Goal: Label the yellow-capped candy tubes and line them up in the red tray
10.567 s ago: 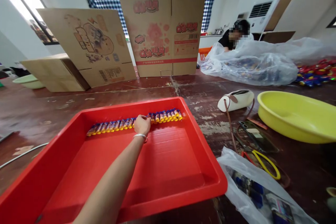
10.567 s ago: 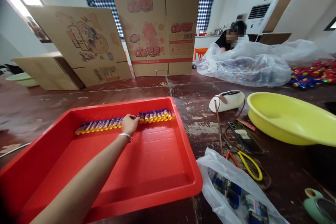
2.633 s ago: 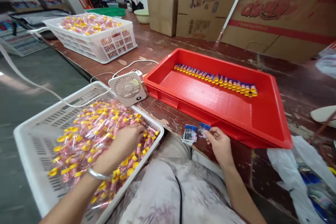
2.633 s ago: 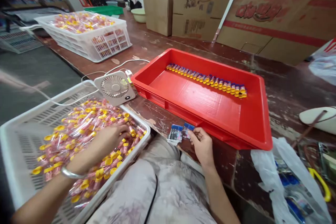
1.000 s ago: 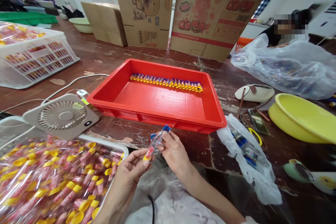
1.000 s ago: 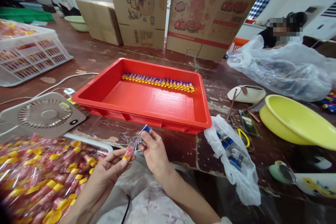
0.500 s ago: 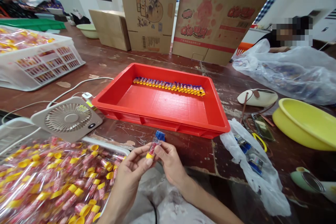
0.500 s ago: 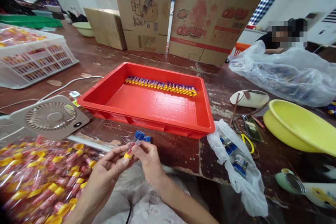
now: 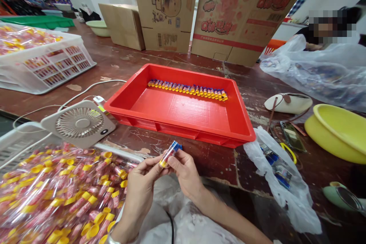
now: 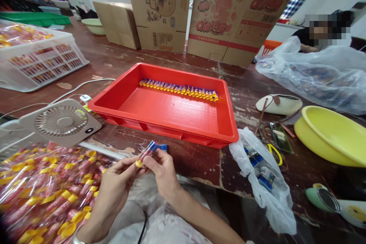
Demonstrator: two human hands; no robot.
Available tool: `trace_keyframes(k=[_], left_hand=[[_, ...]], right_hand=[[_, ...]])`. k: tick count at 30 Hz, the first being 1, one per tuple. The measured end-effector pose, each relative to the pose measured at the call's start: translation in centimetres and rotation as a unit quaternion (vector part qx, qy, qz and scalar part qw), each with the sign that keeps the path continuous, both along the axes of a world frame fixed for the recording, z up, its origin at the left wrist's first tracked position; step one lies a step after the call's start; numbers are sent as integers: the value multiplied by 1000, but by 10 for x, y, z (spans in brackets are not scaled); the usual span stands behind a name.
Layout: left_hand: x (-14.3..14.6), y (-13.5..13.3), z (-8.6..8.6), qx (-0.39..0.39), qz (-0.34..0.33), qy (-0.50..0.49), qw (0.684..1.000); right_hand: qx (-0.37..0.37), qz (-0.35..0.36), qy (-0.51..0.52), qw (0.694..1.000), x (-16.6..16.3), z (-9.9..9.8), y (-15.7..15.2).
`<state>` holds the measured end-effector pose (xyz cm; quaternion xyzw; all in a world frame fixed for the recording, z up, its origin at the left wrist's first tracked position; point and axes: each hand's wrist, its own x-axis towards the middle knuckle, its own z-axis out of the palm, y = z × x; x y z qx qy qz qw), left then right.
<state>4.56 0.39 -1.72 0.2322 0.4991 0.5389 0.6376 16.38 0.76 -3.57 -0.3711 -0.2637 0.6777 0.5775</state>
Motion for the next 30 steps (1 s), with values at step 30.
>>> trace_keyframes(k=[30], left_hand=[[-8, 23, 9, 17, -105, 46, 993]], right_hand=[[26, -17, 0, 1000, 4, -3, 14]])
